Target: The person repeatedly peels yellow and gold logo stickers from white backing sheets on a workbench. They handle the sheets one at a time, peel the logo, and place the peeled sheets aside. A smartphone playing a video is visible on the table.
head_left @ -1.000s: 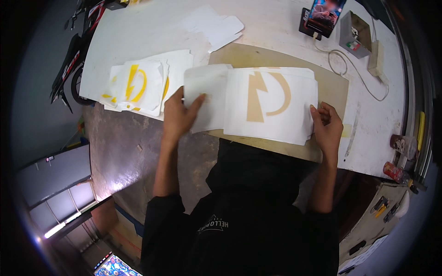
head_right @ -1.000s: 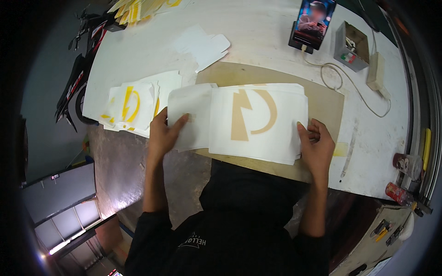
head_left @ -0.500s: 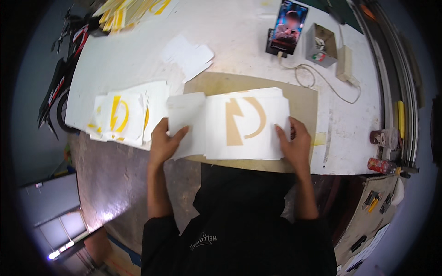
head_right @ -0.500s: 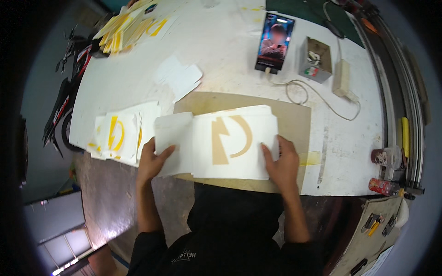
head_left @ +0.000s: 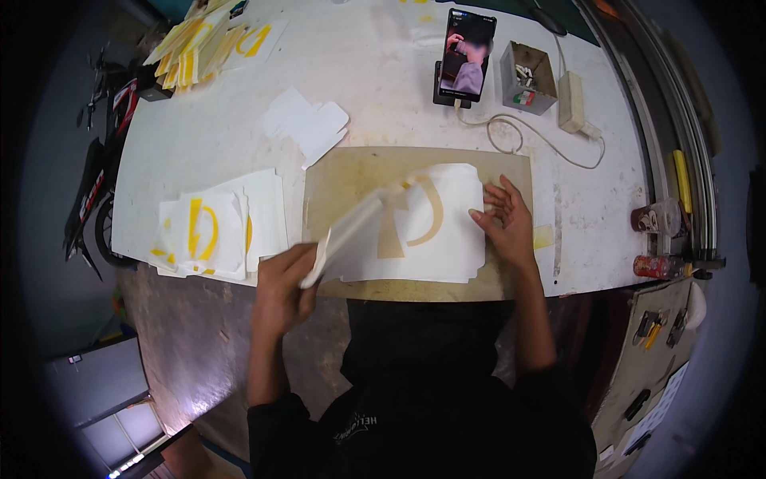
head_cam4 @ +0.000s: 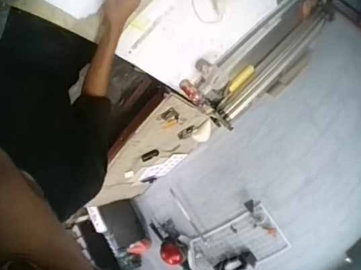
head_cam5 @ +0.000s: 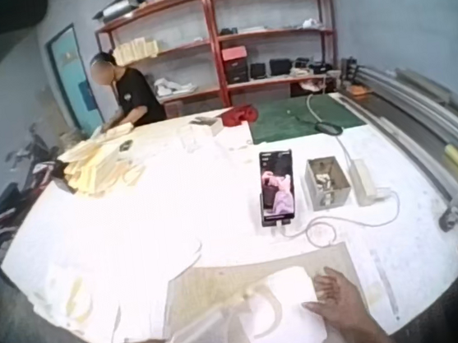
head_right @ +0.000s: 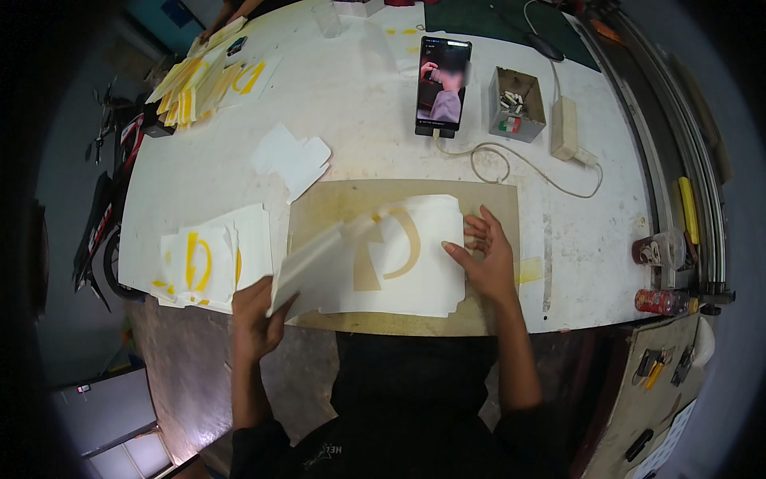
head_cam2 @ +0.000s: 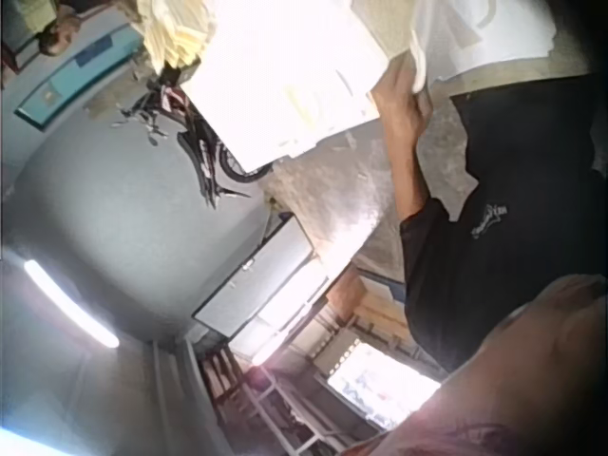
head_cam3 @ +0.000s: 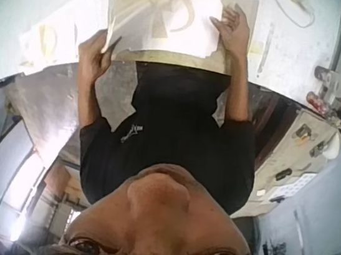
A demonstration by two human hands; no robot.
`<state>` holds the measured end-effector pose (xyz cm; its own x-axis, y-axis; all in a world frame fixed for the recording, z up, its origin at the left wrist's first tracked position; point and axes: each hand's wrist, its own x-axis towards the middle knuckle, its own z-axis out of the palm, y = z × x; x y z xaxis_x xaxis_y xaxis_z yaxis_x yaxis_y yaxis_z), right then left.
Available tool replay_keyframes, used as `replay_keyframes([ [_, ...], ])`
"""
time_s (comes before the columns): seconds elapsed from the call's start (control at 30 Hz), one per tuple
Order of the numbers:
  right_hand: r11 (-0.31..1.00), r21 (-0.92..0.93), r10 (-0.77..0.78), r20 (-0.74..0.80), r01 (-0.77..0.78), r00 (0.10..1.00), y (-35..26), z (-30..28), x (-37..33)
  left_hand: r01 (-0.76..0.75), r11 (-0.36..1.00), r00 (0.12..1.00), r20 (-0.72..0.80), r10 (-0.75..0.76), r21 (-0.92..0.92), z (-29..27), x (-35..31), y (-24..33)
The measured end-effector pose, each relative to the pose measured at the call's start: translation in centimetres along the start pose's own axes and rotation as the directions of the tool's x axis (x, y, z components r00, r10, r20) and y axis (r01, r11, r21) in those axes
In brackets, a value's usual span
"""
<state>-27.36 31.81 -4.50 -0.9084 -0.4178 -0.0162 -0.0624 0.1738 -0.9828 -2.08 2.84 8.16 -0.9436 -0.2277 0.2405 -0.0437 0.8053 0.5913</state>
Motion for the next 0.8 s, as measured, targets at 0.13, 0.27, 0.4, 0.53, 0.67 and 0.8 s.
replay_keyframes([
  [0.13, 0.931, 0.349, 0.058, 0.146, -0.106, 0.988, 0.5, -0.4, 2.0, -0.012, 0.983, 0.987, -0.161, -0.018, -0.186, -2.2, -2.9, 1.0],
  [0.27, 0.912, 0.38, 0.027, 0.315, -0.152, 0.949, -1.1, 0.1, 2.0, -0.203, 0.941, 0.965, -0.219, 0.145, -0.271, -4.3, -2.3, 3.1],
  [0.4, 0.757, 0.532, -0.048, 0.624, -0.379, 0.78, 3.7, -0.6, 2.8, -0.288, 0.908, 0.928, -0.324, 0.186, -0.304, -4.6, -3.0, 3.9],
  [0.53, 0.768, 0.565, 0.015, 0.455, -0.302, 0.89, -0.2, 0.8, -0.7, 0.209, 0.938, 0.909, -0.299, -0.29, -0.275, -5.2, -7.4, 0.2],
  [0.67, 0.905, 0.317, 0.143, 0.399, -0.282, 0.906, -5.5, -1.7, -3.5, 0.439, 0.713, 0.788, -0.147, -0.597, -0.547, -2.9, -2.8, -1.9],
  [0.8, 0.837, 0.383, 0.185, 0.475, -0.391, 0.861, -6.7, -5.3, -4.1, 0.581, 0.435, 0.731, 0.206, -0.651, -0.688, 0.8, -1.3, -3.9],
])
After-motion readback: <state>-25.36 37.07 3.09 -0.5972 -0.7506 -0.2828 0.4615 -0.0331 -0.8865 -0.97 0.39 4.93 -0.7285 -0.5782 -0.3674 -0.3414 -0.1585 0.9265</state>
